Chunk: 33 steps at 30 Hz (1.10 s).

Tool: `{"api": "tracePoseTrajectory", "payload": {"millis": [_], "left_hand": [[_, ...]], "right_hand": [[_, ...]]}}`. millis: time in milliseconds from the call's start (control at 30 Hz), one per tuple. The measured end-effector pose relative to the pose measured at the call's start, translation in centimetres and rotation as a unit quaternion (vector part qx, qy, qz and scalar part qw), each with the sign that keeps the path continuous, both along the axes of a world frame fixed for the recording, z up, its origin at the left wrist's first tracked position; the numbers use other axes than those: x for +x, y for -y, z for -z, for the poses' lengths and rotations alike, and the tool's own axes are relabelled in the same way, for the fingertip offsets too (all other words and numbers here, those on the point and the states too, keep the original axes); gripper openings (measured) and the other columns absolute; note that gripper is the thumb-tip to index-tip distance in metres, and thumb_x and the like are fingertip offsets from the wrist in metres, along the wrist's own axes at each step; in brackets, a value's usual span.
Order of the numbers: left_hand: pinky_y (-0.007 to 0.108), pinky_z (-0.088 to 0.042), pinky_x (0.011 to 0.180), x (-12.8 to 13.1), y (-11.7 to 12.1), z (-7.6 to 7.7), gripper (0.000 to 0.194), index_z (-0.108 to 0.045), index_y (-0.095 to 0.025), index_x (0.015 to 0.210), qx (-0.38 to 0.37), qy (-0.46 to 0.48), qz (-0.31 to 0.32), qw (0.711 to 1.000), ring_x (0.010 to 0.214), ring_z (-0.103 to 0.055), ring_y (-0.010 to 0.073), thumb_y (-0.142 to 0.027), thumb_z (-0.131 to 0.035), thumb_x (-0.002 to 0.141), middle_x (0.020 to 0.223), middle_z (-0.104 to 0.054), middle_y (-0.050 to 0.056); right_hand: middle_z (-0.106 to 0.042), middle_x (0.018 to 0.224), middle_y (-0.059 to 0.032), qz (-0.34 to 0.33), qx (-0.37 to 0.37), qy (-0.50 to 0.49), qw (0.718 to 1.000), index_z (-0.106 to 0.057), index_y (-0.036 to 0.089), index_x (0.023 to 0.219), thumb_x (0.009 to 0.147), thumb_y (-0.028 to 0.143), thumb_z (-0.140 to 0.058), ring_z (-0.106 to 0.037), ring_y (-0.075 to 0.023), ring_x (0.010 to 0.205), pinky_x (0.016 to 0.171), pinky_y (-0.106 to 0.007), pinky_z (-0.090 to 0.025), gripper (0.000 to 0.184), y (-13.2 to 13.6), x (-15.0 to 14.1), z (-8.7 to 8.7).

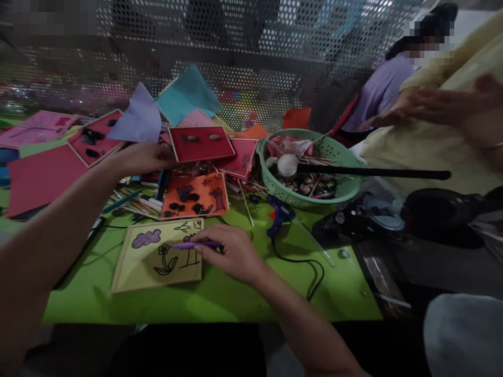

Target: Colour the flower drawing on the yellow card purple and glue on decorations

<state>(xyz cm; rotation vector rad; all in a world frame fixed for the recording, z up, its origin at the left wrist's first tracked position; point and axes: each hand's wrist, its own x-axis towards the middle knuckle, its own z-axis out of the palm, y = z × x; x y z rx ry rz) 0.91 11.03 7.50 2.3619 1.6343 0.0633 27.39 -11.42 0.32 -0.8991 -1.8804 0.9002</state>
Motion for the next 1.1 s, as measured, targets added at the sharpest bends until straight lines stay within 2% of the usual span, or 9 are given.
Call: {"api": "tracePoseTrajectory", "payload": {"millis": [67, 200, 333, 433, 600, 767, 900, 1000, 1100], "left_hand": [[0.037, -0.051, 0.089, -1.1, 1.9, 0.6, 0.043, -0.08, -0.019, 0.101, -0.035, -0.093, 0.011, 0.995, 0.095, -0.072, 0.0321, -0.055, -0.058, 0.09, 0.097, -0.078, 0.01], [0.036, -0.051, 0.086, -3.1, 3.6, 0.7, 0.046, -0.078, -0.02, 0.102, -0.05, -0.147, -0.009, 0.988, 0.098, -0.072, 0.0318, -0.056, -0.049, 0.095, 0.102, -0.077, 0.01], [0.036, -0.051, 0.093, -5.1, 3.8, -0.3, 0.042, -0.078, -0.02, 0.098, -0.006, -0.122, -0.105, 0.987, 0.102, -0.072, 0.0311, -0.052, -0.051, 0.097, 0.101, -0.077, 0.009], [0.039, -0.054, 0.093, -7.0, 4.3, -0.3, 0.037, -0.079, -0.021, 0.107, 0.034, -0.09, -0.186, 0.978, 0.104, -0.073, 0.0321, -0.045, -0.052, 0.097, 0.104, -0.079, 0.011], [0.044, -0.055, 0.102, -9.4, 5.4, 2.3, 0.044, -0.072, -0.022, 0.132, 0.074, -0.062, -0.231, 0.968, 0.123, -0.068, 0.0362, -0.042, -0.062, 0.094, 0.132, -0.075, 0.014], [0.058, -0.045, 0.117, -9.8, 5.2, 5.5, 0.078, -0.052, -0.016, 0.156, 0.098, -0.037, -0.27, 0.957, 0.149, -0.047, 0.0452, -0.047, -0.074, 0.088, 0.161, -0.052, 0.024], [0.066, -0.039, 0.118, -9.3, 4.6, 7.2, 0.097, -0.036, -0.02, 0.168, 0.083, -0.002, -0.289, 0.954, 0.151, -0.043, 0.0503, -0.043, -0.078, 0.083, 0.169, -0.04, 0.025], [0.064, -0.04, 0.117, -9.8, 3.9, 8.0, 0.088, -0.049, -0.023, 0.161, 0.076, 0.028, -0.285, 0.955, 0.145, -0.051, 0.049, -0.034, -0.079, 0.079, 0.162, -0.052, 0.023], [0.051, -0.048, 0.113, -11.3, 2.7, 7.9, 0.076, -0.066, -0.027, 0.146, 0.069, 0.08, -0.283, 0.953, 0.136, -0.062, 0.0425, -0.033, -0.085, 0.072, 0.146, -0.068, 0.013]], "right_hand": [[-0.083, 0.098, -0.0036, -0.004, -0.001, -0.009, 1.0, -0.081, 0.023, 0.111, 0.1, 0.027, -0.073, -0.074, -0.0155, 0.083, 0.077, -0.026, -0.056, 0.015, 0.1, 0.0, 0.1], [-0.083, 0.099, -0.0051, -0.01, -0.009, -0.002, 1.0, -0.082, 0.021, 0.11, 0.099, 0.024, -0.073, -0.075, -0.0157, 0.085, 0.077, -0.026, -0.055, 0.015, 0.3, -0.1, -0.1], [-0.083, 0.096, -0.0045, 0.0, -0.011, 0.014, 1.0, -0.082, 0.023, 0.108, 0.1, 0.027, -0.072, -0.075, -0.0169, 0.083, 0.075, -0.028, -0.056, 0.014, 0.4, -0.1, -0.3], [-0.083, 0.094, -0.0045, 0.01, -0.005, 0.015, 1.0, -0.083, 0.023, 0.106, 0.1, 0.028, -0.072, -0.075, -0.0179, 0.081, 0.074, -0.028, -0.057, 0.013, 0.4, -0.2, -0.2], [-0.083, 0.089, -0.0042, 0.025, 0.009, 0.024, 0.999, -0.083, 0.023, 0.103, 0.097, 0.026, -0.073, -0.073, -0.0179, 0.076, 0.068, -0.027, -0.054, 0.012, 0.4, -0.3, -0.1], [-0.081, 0.084, -0.0034, 0.031, 0.005, 0.032, 0.999, -0.084, 0.024, 0.101, 0.096, 0.027, -0.074, -0.071, -0.0174, 0.07, 0.063, -0.027, -0.051, 0.012, 0.3, -0.3, 0.1], [-0.082, 0.085, -0.0038, 0.039, -0.005, 0.035, 0.999, -0.084, 0.024, 0.1, 0.096, 0.03, -0.074, -0.072, -0.0183, 0.072, 0.063, -0.028, -0.052, 0.012, 0.3, -0.3, 0.3], [-0.082, 0.086, -0.0043, 0.04, -0.01, 0.033, 0.999, -0.084, 0.024, 0.101, 0.096, 0.029, -0.074, -0.072, -0.0186, 0.073, 0.064, -0.028, -0.053, 0.013, 0.3, -0.2, 0.4], [-0.082, 0.086, -0.0048, 0.039, -0.015, 0.039, 0.998, -0.084, 0.023, 0.101, 0.096, 0.03, -0.075, -0.073, -0.0188, 0.073, 0.064, -0.028, -0.053, 0.013, 0.3, -0.1, 0.4]]}}
